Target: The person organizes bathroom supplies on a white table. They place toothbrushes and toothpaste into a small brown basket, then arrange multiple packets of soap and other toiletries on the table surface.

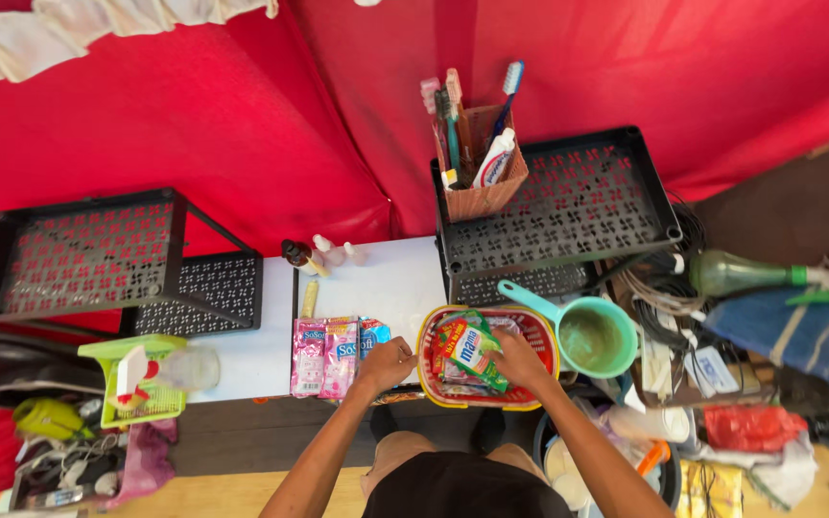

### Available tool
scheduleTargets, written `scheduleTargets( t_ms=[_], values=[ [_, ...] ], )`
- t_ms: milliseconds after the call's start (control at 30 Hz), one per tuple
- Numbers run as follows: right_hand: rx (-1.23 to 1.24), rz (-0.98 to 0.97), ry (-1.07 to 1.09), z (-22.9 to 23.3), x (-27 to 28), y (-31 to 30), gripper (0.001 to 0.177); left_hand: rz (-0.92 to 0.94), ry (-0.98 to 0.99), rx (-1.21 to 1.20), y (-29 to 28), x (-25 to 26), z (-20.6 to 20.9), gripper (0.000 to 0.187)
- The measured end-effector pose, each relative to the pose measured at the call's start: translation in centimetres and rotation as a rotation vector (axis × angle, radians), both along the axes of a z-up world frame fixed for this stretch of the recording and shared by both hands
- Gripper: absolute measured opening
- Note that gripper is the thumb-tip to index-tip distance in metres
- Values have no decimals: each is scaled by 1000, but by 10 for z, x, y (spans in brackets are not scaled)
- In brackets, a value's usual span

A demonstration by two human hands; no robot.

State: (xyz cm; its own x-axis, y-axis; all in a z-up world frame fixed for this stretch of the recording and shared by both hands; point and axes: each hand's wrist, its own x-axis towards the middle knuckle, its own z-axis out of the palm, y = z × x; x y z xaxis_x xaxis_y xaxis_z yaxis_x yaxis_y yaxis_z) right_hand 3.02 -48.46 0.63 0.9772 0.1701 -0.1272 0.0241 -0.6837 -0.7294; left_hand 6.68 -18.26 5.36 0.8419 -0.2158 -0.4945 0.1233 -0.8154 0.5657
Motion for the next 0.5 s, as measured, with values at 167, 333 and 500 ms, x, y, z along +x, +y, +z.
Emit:
scheduleTargets(
  t_ms=[167, 333, 500],
  values=[
    [131, -66, 185, 38, -11, -25, 44, 197, -560, -3, -29, -37, 18, 33],
    [545, -218, 281, 80, -24, -41, 38, 281, -192, -565, -74, -43, 24, 41],
    [666, -259, 218, 105, -27, -37, 38, 202, 2, -912, -99, -32, 37, 33]
  ],
)
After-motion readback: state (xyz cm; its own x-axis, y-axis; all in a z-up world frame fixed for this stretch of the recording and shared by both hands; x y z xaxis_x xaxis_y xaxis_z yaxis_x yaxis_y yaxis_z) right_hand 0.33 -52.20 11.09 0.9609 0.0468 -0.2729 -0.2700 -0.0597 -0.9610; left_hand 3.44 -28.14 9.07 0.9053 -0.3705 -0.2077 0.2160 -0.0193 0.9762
